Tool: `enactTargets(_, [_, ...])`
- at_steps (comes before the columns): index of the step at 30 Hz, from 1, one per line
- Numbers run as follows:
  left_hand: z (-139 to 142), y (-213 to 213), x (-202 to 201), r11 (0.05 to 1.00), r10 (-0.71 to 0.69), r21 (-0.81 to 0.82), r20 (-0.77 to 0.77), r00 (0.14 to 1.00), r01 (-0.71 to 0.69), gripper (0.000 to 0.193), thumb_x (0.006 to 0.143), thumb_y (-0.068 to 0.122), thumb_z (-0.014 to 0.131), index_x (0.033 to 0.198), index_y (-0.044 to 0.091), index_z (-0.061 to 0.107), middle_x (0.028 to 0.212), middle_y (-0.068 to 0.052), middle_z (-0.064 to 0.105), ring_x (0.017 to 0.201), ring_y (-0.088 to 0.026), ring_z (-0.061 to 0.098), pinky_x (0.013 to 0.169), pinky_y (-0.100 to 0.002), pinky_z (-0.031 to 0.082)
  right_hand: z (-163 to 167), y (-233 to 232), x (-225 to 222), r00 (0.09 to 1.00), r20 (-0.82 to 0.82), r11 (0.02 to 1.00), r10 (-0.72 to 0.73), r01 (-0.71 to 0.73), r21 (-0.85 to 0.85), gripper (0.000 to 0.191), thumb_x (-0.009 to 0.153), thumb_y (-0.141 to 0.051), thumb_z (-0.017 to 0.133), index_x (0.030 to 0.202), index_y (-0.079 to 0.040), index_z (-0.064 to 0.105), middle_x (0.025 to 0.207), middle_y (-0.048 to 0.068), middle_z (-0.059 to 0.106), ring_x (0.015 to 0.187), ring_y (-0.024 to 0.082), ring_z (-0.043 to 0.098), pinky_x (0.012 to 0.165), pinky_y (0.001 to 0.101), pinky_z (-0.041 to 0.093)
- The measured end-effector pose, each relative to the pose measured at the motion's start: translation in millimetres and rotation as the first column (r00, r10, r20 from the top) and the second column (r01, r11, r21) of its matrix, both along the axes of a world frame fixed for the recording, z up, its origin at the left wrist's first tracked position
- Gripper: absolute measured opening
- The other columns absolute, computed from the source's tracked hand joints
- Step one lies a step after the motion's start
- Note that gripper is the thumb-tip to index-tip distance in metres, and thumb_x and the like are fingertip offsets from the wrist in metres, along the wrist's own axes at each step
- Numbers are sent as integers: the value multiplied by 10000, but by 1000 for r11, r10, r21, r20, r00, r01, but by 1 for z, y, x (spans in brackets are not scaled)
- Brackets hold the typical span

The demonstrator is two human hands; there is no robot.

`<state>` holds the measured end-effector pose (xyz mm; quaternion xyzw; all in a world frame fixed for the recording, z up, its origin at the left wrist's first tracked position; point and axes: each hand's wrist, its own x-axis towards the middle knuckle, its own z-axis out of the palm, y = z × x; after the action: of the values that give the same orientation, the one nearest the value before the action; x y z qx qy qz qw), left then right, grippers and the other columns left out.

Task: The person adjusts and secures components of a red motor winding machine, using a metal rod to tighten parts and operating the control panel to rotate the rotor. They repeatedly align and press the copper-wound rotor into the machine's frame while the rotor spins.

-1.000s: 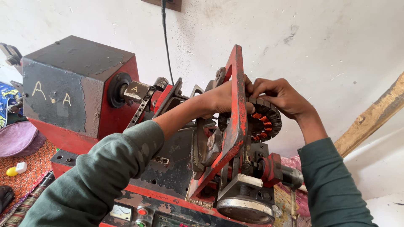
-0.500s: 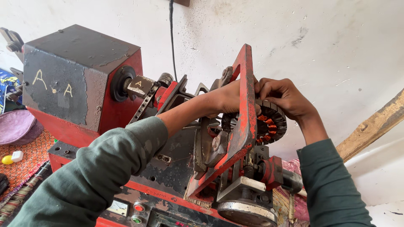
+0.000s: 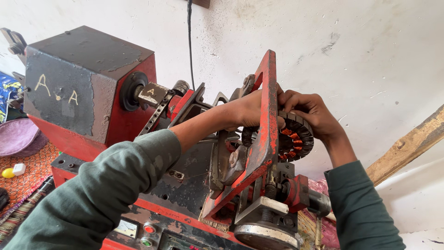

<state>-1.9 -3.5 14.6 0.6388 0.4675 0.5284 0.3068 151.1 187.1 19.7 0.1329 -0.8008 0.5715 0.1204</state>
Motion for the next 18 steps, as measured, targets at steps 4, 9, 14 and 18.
enactTargets(4, [1,0,1,999,37,15,-50,998,-37,516,787,196,821,1137,8,491,968,-46,522,914,-140,585,804,-301,529,1,-4,7,998,-55,992,42,-48,-113,110,1011,-108,677,1043,-3,690,1067,76,641,1027,177,618,942,329,530])
enactTargets(9, [9,-8,5,986,89,-143,-1,996,-88,575,694,216,797,1158,61,493,919,-38,557,851,-146,612,729,-296,533,12,-7,15,991,-116,994,65,-54,97,330,1069,-333,645,1067,-11,719,1078,74,637,1077,201,605,1012,354,506])
enactTargets(14, [16,-15,8,989,98,-107,-20,995,-99,591,693,202,805,1171,33,500,959,-44,541,871,-148,606,724,-294,527,22,-19,21,958,-284,931,-35,134,340,542,1085,-526,545,1015,-30,751,1021,61,658,1008,194,637,936,333,512])
enactTargets(18, [16,-14,8,985,110,-127,-62,992,-117,610,700,209,807,1191,35,492,952,-54,535,848,-160,602,704,-297,518,33,-34,26,919,-388,825,-70,272,496,654,1065,-632,457,1010,-53,756,989,55,687,942,182,696,819,316,554])
